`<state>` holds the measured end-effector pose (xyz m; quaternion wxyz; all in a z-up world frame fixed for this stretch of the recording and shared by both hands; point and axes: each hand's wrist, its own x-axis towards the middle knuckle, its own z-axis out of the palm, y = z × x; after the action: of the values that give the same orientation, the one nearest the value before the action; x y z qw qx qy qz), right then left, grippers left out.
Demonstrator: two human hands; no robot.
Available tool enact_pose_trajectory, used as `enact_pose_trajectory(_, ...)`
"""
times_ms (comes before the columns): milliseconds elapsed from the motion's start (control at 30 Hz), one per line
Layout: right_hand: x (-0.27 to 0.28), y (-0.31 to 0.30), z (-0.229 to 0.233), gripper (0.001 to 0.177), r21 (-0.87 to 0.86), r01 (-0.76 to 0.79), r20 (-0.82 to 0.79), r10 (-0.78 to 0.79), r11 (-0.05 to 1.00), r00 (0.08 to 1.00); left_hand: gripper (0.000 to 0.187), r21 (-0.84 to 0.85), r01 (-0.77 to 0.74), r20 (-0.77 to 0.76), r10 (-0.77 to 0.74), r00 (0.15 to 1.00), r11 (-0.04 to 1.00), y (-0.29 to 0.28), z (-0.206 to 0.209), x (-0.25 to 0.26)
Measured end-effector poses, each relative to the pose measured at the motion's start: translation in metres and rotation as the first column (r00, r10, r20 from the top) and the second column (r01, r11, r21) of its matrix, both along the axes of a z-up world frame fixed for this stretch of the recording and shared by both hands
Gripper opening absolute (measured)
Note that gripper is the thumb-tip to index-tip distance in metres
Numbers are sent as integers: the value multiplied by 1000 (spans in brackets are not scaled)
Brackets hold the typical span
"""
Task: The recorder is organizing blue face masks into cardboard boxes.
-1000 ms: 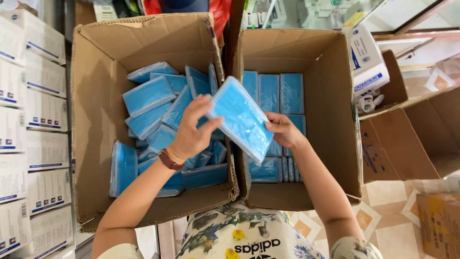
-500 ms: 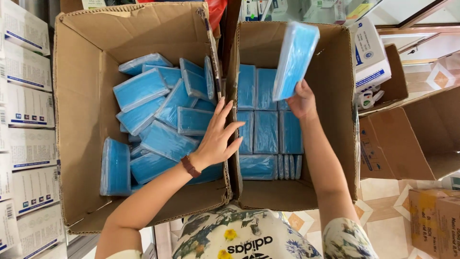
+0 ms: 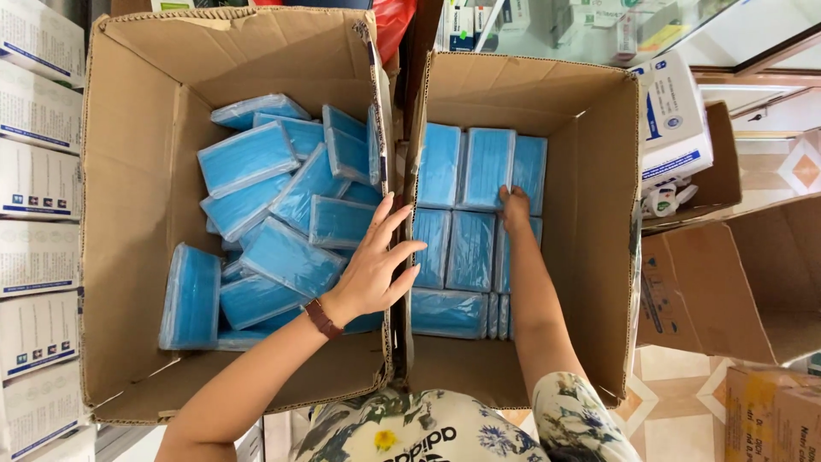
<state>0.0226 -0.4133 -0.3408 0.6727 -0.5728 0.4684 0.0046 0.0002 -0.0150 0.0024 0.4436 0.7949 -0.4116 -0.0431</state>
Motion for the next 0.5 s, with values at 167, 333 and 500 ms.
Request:
enact_pose_trajectory(167,5,-2,-51,39,-279,-120,-27,118,953,993,25,-1,-2,-22,2,1000,1000,-2,-1,0)
enact_pose_trajectory(333,8,10,-34,44,-777,-369,-257,278,511,926,24,-2,-4,-37,4,999,1000,-3,-5,-1)
enact_pose_trajectory(500,6,56,49,61,-760,-478,-445,183,440,876,24,-5,-6,-45,6,999,1000,-2,-4,-1)
